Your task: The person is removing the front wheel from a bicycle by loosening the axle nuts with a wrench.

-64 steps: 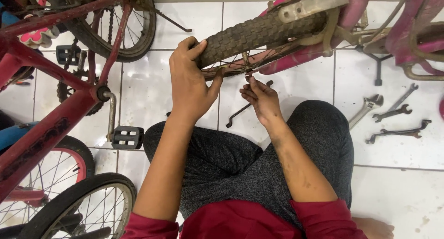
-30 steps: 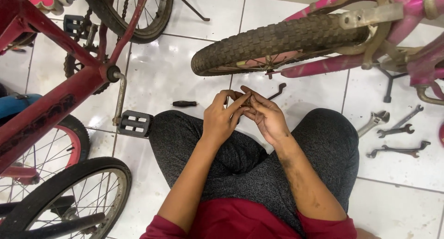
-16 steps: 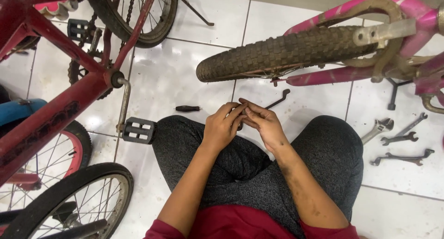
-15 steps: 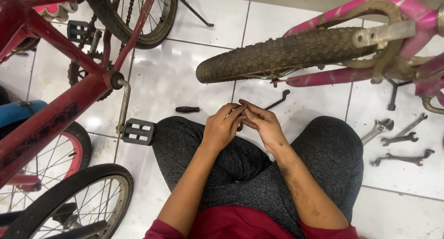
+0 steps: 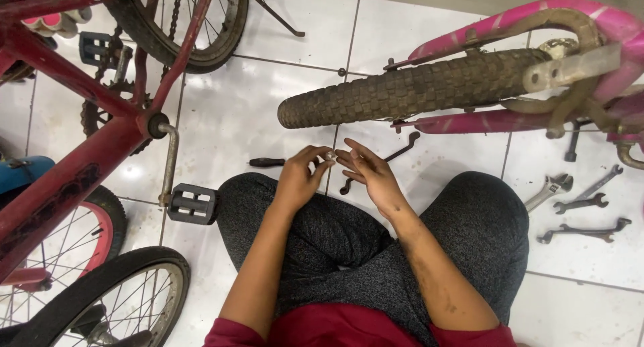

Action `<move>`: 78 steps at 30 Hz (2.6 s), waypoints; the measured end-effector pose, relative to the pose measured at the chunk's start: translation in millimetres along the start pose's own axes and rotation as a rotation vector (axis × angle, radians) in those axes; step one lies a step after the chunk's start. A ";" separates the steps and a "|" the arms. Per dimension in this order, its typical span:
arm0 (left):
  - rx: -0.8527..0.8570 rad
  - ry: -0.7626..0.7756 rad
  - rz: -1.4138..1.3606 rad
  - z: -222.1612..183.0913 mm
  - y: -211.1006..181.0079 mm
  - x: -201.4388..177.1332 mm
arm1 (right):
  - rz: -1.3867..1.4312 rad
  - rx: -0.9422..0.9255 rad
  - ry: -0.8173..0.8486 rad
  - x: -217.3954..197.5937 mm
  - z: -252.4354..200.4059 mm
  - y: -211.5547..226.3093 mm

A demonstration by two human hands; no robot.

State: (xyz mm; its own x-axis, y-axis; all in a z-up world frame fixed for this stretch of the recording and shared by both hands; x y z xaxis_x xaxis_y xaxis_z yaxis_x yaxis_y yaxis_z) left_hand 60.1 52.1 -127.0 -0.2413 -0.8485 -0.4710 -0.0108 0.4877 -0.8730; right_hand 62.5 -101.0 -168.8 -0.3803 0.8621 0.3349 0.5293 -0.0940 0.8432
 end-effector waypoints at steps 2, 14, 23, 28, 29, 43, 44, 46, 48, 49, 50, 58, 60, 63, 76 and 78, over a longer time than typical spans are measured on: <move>-0.038 -0.016 -0.013 0.3 4.3 -8.4 | -0.045 -0.029 0.009 0.7 0.1 5.0; -0.482 0.058 0.125 22.7 88.4 -19.1 | -0.649 0.160 0.111 46.7 26.7 10.8; -0.349 0.129 0.237 65.5 126.4 23.4 | -1.089 0.131 -0.008 -40.1 75.2 -96.2; -0.337 0.160 0.270 65.0 130.5 34.9 | -1.264 0.046 0.001 -54.3 83.9 -130.5; -0.326 0.168 0.286 67.7 128.4 36.8 | -1.264 0.057 0.016 -53.8 84.9 -136.0; -0.176 0.202 0.488 49.1 74.7 44.3 | -1.082 0.116 0.030 -0.7 18.2 1.3; -0.124 0.192 0.478 45.1 57.1 40.0 | -1.066 0.134 0.030 -1.1 12.2 5.5; -0.063 0.183 0.474 37.7 38.3 37.2 | -1.047 0.146 0.021 -2.5 0.4 12.4; -0.038 0.188 0.497 30.4 35.6 40.8 | -1.039 0.188 0.043 -3.4 -11.3 10.8; -0.029 0.187 0.502 25.7 31.7 43.2 | -1.038 0.181 0.035 -4.7 -17.6 13.6; -0.010 0.171 0.517 21.4 26.7 42.8 | -1.043 0.195 0.038 -5.2 -22.4 14.8; 0.031 0.236 0.573 -7.8 -2.4 58.8 | -0.979 0.126 -0.106 -24.8 -70.8 46.2; 0.104 0.111 0.526 -15.3 -22.5 50.2 | -0.825 0.083 -0.214 -43.2 -81.8 48.0; 0.252 -0.120 0.557 -31.9 -81.3 29.1 | -0.575 -0.099 -0.297 -51.1 -91.9 68.9; 0.811 -0.655 0.635 -42.6 -248.2 -38.0 | -0.225 -0.421 -0.288 -75.6 -78.0 56.7; 0.677 -0.571 0.704 -21.9 -255.3 -36.6 | -0.204 -0.381 -0.250 -72.6 -76.2 49.3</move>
State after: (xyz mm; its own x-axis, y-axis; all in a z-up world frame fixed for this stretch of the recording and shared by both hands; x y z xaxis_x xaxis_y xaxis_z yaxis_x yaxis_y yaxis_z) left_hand 50.5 -36.9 115.9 0.4942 -0.4832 -0.7227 0.5221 0.8296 -0.1977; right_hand 58.5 -206.2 -119.5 -0.2294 0.9704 0.0754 0.1306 -0.0461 0.9904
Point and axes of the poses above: each hand's wrist, its own z-axis towards the middle knuckle, its own x-axis out of the palm, y = z × x, the point moved 10 cm from there along z, towards the middle knuckle, and after that the axes turned 12 degrees about y, right-handed, at the moved point
